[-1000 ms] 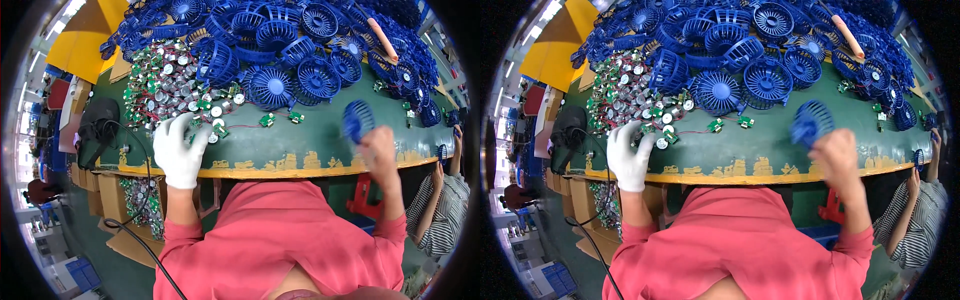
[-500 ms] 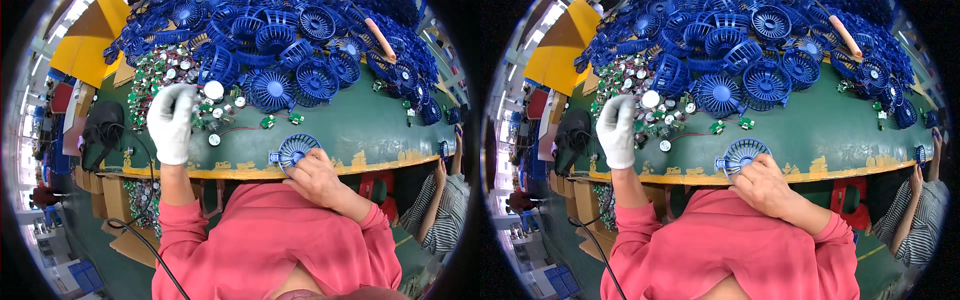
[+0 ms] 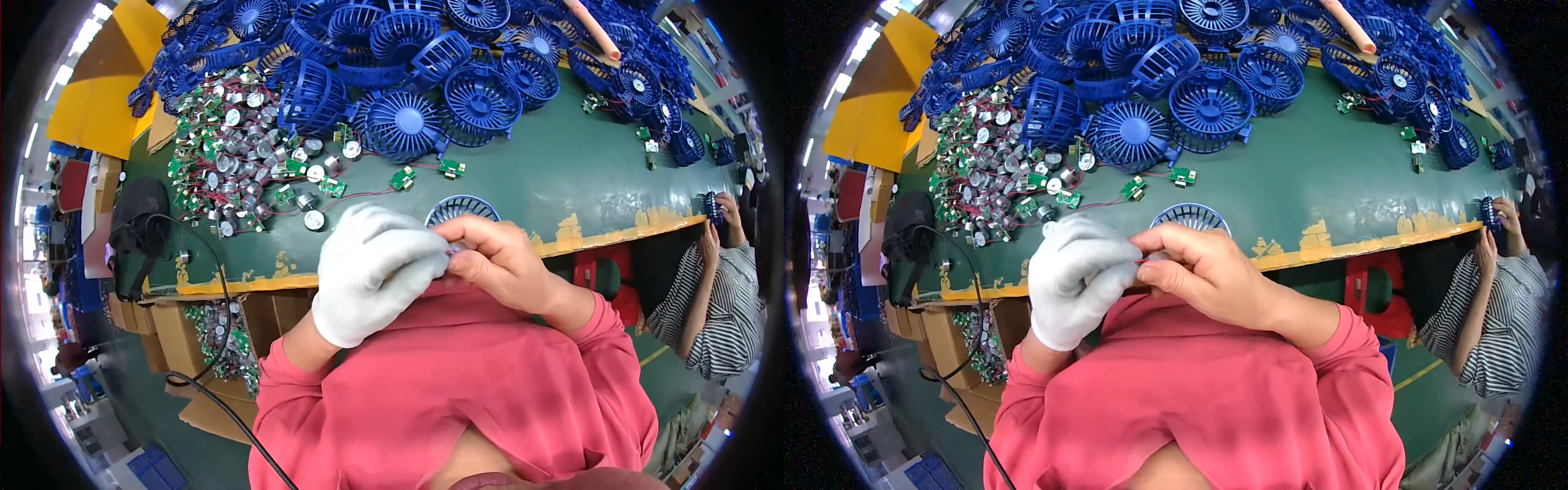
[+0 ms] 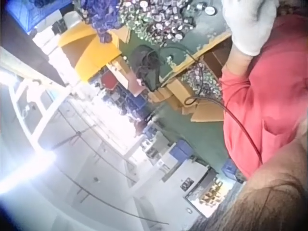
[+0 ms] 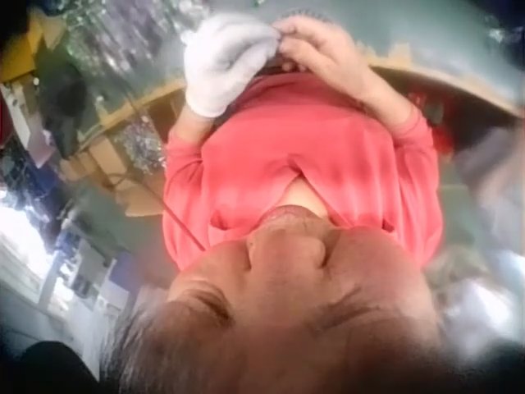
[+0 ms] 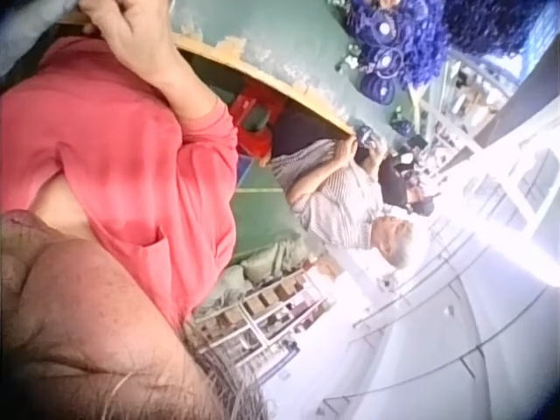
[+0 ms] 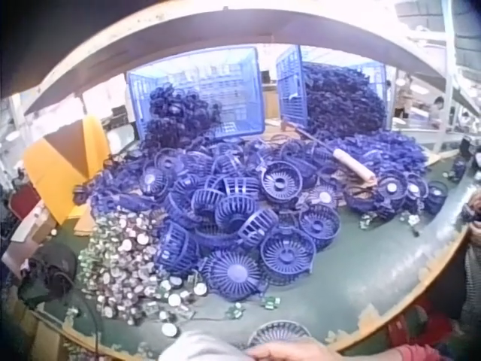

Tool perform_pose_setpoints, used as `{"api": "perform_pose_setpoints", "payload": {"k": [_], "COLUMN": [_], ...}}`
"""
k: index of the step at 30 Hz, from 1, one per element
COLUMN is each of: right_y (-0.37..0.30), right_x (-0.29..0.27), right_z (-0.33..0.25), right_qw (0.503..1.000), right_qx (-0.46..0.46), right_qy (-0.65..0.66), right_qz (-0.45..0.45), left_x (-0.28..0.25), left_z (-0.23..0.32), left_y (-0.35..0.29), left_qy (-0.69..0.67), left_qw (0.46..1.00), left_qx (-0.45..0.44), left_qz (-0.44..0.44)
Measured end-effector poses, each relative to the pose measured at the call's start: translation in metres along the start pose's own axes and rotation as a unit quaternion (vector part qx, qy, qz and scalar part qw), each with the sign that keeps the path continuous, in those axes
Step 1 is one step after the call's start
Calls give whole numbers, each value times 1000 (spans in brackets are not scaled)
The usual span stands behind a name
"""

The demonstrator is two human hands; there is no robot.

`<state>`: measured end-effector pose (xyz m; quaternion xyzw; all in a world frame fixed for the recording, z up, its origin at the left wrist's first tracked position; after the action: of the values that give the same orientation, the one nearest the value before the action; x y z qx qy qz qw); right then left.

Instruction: The person assembles small electric fans by picking up fan casings and motor units with circuit boards, pressing the motors into the center of the casings by hand, and setting the assembled parts aside.

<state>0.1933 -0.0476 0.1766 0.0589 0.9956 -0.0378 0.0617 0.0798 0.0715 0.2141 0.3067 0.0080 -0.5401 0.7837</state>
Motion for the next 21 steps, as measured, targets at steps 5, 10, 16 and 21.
{"api": "perform_pose_setpoints", "payload": {"k": [5,10,16,21], "right_y": [-4,-9,-10,-4], "right_x": [-8,-12,-12,-9], "right_z": [5,-6,2,11], "right_qw": [997,951,811,743], "right_qx": [-52,-95,-136,-122], "right_qy": [-42,-271,-541,-655], "right_qz": [40,118,175,60], "left_x": [8,17,32,38], "left_z": [1,-9,-24,-39], "left_y": [-13,-22,-27,-32], "left_qy": [-11,26,155,193], "left_qw": [1000,996,970,969], "left_qx": [-3,-79,-159,-99], "left_qz": [18,-10,-95,-116]}}
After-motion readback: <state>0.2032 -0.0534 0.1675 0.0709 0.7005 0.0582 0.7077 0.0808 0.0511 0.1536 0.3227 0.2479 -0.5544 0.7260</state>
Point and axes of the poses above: each hand's wrist, its own y-axis towards the middle knuckle, its own x-axis out of the palm, z = x × y, the point moved 4 cm from there along y, towards the middle knuckle, and after that the axes turned 14 degrees about -y, right-handed, at the moved point
